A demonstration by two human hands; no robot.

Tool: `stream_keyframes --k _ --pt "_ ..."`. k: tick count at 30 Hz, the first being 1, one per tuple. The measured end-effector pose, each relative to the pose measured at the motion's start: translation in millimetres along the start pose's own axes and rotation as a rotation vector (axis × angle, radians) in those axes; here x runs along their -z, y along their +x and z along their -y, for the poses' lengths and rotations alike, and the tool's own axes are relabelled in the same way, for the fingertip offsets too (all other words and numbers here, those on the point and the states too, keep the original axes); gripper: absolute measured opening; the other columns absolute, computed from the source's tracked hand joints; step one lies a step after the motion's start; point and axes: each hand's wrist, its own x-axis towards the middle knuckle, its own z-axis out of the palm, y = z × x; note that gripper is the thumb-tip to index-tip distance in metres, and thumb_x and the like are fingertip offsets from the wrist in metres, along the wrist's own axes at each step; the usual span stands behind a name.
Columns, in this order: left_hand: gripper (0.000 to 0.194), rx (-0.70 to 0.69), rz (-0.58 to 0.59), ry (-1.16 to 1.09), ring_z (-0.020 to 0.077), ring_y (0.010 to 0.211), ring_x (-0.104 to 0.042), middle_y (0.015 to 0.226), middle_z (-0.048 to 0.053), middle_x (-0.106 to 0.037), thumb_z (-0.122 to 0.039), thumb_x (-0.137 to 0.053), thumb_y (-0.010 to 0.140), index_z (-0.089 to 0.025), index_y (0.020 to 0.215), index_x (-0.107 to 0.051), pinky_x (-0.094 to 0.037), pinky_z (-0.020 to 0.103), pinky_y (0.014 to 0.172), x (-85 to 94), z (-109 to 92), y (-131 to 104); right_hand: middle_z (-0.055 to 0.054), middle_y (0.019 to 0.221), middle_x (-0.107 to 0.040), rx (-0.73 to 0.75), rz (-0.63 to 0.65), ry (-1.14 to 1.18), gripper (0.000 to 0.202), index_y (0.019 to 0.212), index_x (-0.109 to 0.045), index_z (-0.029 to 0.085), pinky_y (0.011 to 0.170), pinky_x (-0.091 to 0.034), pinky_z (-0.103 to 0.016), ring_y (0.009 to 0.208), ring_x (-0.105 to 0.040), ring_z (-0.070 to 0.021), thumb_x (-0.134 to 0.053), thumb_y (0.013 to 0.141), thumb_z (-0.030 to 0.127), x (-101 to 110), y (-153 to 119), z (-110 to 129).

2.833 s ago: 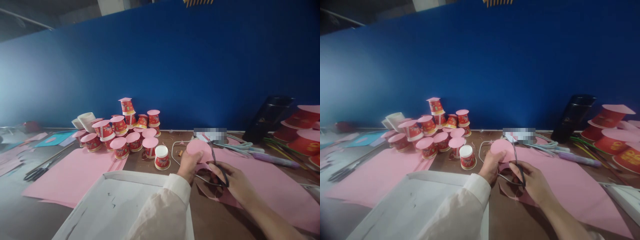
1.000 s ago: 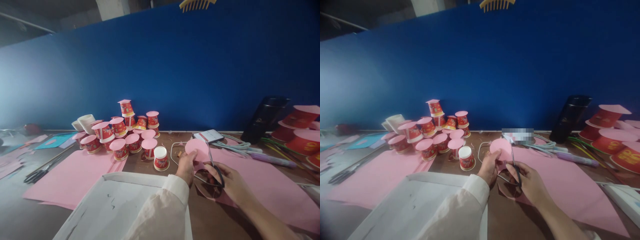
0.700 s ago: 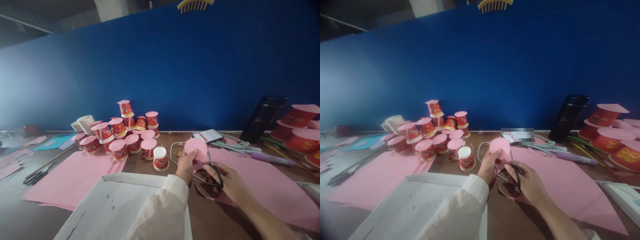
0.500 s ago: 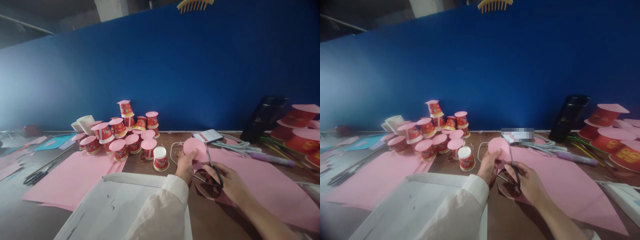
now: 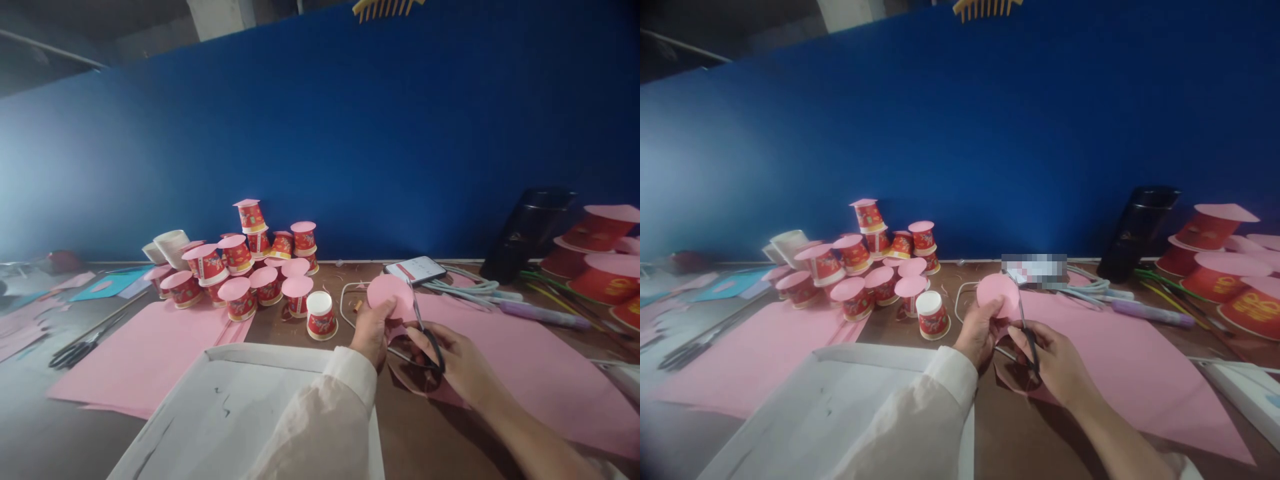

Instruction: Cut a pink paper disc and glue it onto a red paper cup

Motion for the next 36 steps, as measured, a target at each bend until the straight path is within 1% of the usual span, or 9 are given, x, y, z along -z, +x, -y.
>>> stream_keyframes --k 5,9,13,15,18,22,26,31,36 --pt "0.045 -0.009 0.022 -0.013 0.012 0.062 -0.064 0.089 0.006 -0.07 -0.017 -0.087 0.069 -0.013 0.107 -0.063 -0.051 0.02 0.049 2.1 2.0 1.6 0.001 0.062 -0.067 0.009 0.006 0.01 0.051 0.106 -0.077 0.02 0.05 -0.05 -0.029 0.057 -0.063 -0.0207 -0.071 0.078 0.062 -1.8 -2.1 0.5" --pt "0.042 -0.043 -0.001 -0.005 0.0124 0.063 -0.065 0.09 0.007 -0.07 -0.018 -0.088 0.069 -0.012 0.103 -0.064 -0.05 0.02 0.048 4.4 5.8 5.7 0.0 0.065 -0.069 -0.008 0.002 0.026 0.05 0.107 -0.077 0.02 0.051 -0.051 -0.03 0.058 -0.064 -0.0213 -0.071 0.078 0.061 -2.8 -1.7 -1.0" --pt "0.042 -0.002 0.011 0.023 0.01 0.052 -0.059 0.082 0.004 -0.069 -0.021 -0.087 0.071 -0.012 0.105 -0.063 -0.049 0.02 0.045 3.7 6.5 6.1 -0.001 0.065 -0.071 0.023 0.001 -0.011 0.049 0.102 -0.078 0.02 0.056 -0.052 -0.03 0.062 -0.067 -0.0227 -0.069 0.078 0.062 -2.3 -2.6 2.0" --pt "0.044 0.019 0.025 0.03 0.0102 0.051 -0.059 0.08 0.004 -0.069 -0.023 -0.088 0.07 -0.012 0.105 -0.064 -0.051 0.021 0.046 2.8 5.7 4.8 -0.002 0.067 -0.072 0.03 -0.002 -0.02 0.049 0.1 -0.079 0.021 0.057 -0.052 -0.03 0.063 -0.068 -0.0228 -0.068 0.079 0.064 -2.2 -3.5 4.3" --pt "0.049 0.009 0.051 0.026 0.0132 0.058 -0.064 0.084 0.006 -0.071 -0.025 -0.091 0.067 -0.012 0.106 -0.066 -0.056 0.023 0.052 2.3 4.8 2.2 -0.001 0.065 -0.072 0.027 -0.01 -0.003 0.05 0.097 -0.079 0.021 0.057 -0.052 -0.029 0.063 -0.068 -0.0221 -0.068 0.078 0.066 -2.8 -4.8 7.0" --pt "0.052 -0.029 0.118 0.028 0.0193 0.076 -0.071 0.098 0.01 -0.073 -0.026 -0.091 0.065 -0.012 0.11 -0.069 -0.06 0.027 0.062 3.2 5.8 -0.8 0.0 0.063 -0.07 0.037 -0.017 0.001 0.05 0.095 -0.079 0.021 0.058 -0.052 -0.029 0.061 -0.066 -0.0213 -0.068 0.078 0.067 -2.9 -4.2 6.7" --pt "0.051 -0.015 0.157 0.061 0.0221 0.084 -0.071 0.103 0.013 -0.075 -0.029 -0.091 0.064 -0.012 0.108 -0.072 -0.061 0.031 0.072 5.7 8.6 -0.9 -0.001 0.064 -0.071 0.038 0.011 -0.025 0.052 0.097 -0.079 0.021 0.057 -0.053 -0.029 0.061 -0.066 -0.0212 -0.067 0.078 0.069 1.1 -0.1 3.5" --pt "0.046 0.014 0.103 0.124 0.0194 0.078 -0.069 0.097 0.011 -0.074 -0.029 -0.089 0.065 -0.012 0.105 -0.073 -0.057 0.026 0.064 6.9 8.5 0.4 -0.001 0.067 -0.073 0.033 0.031 -0.049 0.051 0.096 -0.079 0.021 0.06 -0.054 -0.029 0.065 -0.067 -0.0219 -0.069 0.078 0.068 4.2 1.5 4.6" --pt "0.042 0.021 0.036 0.094 0.0148 0.067 -0.065 0.09 0.009 -0.072 -0.023 -0.087 0.068 -0.012 0.105 -0.071 -0.052 0.022 0.055 2.9 4.5 -1.3 -0.001 0.065 -0.071 0.029 0.018 0.0 0.052 0.097 -0.079 0.02 0.057 -0.052 -0.029 0.062 -0.066 -0.0217 -0.069 0.079 0.068 -1.2 -3.6 7.9"
